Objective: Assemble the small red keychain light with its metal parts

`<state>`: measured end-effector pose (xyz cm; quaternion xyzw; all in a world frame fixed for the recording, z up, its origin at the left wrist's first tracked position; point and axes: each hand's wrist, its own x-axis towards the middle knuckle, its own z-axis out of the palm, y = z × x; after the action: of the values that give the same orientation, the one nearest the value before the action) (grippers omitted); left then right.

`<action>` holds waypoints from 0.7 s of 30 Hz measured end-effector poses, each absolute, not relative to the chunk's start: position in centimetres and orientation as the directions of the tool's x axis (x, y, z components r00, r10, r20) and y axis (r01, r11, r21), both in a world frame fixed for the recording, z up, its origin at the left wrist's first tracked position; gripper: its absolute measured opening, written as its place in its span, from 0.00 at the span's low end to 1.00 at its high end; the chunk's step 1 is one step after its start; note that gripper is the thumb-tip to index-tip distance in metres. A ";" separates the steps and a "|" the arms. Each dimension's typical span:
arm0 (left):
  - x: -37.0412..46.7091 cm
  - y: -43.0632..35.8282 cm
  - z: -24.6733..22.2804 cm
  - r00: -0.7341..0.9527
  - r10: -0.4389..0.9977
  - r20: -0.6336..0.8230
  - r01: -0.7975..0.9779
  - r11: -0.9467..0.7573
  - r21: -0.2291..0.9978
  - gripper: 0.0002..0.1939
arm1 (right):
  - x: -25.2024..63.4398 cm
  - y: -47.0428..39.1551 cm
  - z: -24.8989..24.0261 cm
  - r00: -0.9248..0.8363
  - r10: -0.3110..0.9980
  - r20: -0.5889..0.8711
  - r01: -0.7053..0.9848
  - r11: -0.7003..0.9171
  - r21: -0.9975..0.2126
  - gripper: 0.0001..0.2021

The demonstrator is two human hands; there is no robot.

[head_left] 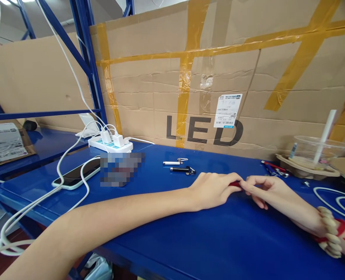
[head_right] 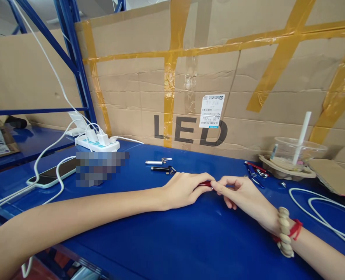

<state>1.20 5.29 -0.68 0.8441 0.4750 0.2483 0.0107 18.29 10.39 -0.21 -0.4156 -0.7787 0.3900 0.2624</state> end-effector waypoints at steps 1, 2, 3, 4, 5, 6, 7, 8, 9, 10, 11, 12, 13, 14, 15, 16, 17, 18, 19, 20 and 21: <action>1.2 5.3 -0.7 0.422 0.810 0.407 0.799 -0.545 0.255 0.12 | 18.3 10.4 -0.3 -0.520 0.850 0.084 0.439 0.350 -0.828 0.24; 1.3 5.3 -0.7 0.418 0.813 0.406 0.802 -0.540 0.256 0.12 | 18.3 10.4 -0.3 -0.524 0.847 0.084 0.435 0.351 -0.829 0.24; 1.3 5.3 -0.6 0.414 0.816 0.404 0.804 -0.535 0.258 0.12 | 18.3 10.5 -0.3 -0.530 0.844 0.087 0.431 0.356 -0.829 0.24; 1.3 5.3 -0.6 0.409 0.819 0.402 0.807 -0.530 0.259 0.12 | 18.3 10.5 -0.3 -0.535 0.840 0.089 0.428 0.360 -0.829 0.24; 1.3 5.3 -0.6 0.407 0.821 0.402 0.809 -0.528 0.259 0.12 | 18.3 10.5 -0.4 -0.540 0.837 0.092 0.426 0.366 -0.827 0.24; 1.3 5.2 -0.6 0.406 0.820 0.403 0.809 -0.528 0.258 0.12 | 18.3 10.5 -0.4 -0.544 0.833 0.095 0.426 0.373 -0.825 0.23; 1.3 5.2 -0.6 0.408 0.818 0.406 0.807 -0.531 0.257 0.12 | 18.3 10.5 -0.4 -0.549 0.830 0.096 0.428 0.378 -0.821 0.23; 1.3 5.2 -0.5 0.411 0.814 0.411 0.805 -0.535 0.256 0.12 | 18.4 10.5 -0.4 -0.553 0.827 0.096 0.431 0.383 -0.817 0.23; 1.4 5.2 -0.5 0.413 0.810 0.416 0.802 -0.540 0.254 0.12 | 18.4 10.5 -0.3 -0.557 0.825 0.096 0.434 0.388 -0.813 0.23; 1.4 5.2 -0.5 0.415 0.808 0.419 0.801 -0.542 0.253 0.12 | 18.4 10.6 -0.3 -0.561 0.822 0.096 0.437 0.393 -0.809 0.23; 1.4 5.2 -0.5 0.416 0.807 0.419 0.801 -0.544 0.251 0.12 | 18.4 10.6 -0.3 -0.568 0.818 0.096 0.437 0.399 -0.806 0.23; 1.4 5.2 -0.5 0.418 0.808 0.415 0.801 -0.543 0.250 0.12 | 18.5 10.6 -0.3 -0.574 0.813 0.099 0.436 0.405 -0.803 0.23; 1.5 5.2 -0.5 0.421 0.809 0.410 0.802 -0.543 0.248 0.12 | 18.5 10.6 -0.2 -0.579 0.809 0.101 0.435 0.412 -0.801 0.23; 1.5 5.2 -0.4 0.426 0.810 0.404 0.803 -0.544 0.245 0.13 | 18.5 10.6 -0.2 -0.585 0.804 0.104 0.435 0.420 -0.797 0.23; 1.5 5.1 -0.4 0.432 0.809 0.399 0.802 -0.547 0.239 0.13 | 18.5 10.6 -0.1 -0.592 0.799 0.108 0.435 0.429 -0.792 0.23; 1.5 5.1 -0.4 0.440 0.806 0.395 0.802 -0.551 0.230 0.13 | 18.6 10.6 -0.1 -0.598 0.793 0.111 0.437 0.439 -0.785 0.23; 1.5 5.1 -0.5 0.448 0.803 0.394 0.802 -0.555 0.219 0.13 | 18.6 10.5 -0.1 -0.605 0.788 0.113 0.440 0.450 -0.777 0.23; 1.5 5.1 -0.5 0.457 0.798 0.392 0.802 -0.560 0.207 0.13 | 18.6 10.5 0.0 -0.612 0.782 0.117 0.445 0.463 -0.766 0.23; 1.5 5.1 -0.5 0.465 0.795 0.390 0.802 -0.565 0.195 0.12 | 18.7 10.5 0.0 -0.618 0.776 0.125 0.450 0.480 -0.753 0.23; 1.5 5.1 -0.5 0.470 0.792 0.388 0.803 -0.567 0.185 0.12 | 18.7 10.5 0.0 -0.622 0.771 0.137 0.455 0.498 -0.738 0.22; 1.5 5.1 -0.5 0.473 0.792 0.385 0.805 -0.567 0.177 0.12 | 18.7 10.5 0.0 -0.624 0.767 0.152 0.458 0.516 -0.724 0.22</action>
<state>1.54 5.11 -0.46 0.8582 0.4651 0.2167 -0.0143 18.74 10.47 -0.03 -0.3653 -0.8385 0.3297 0.2341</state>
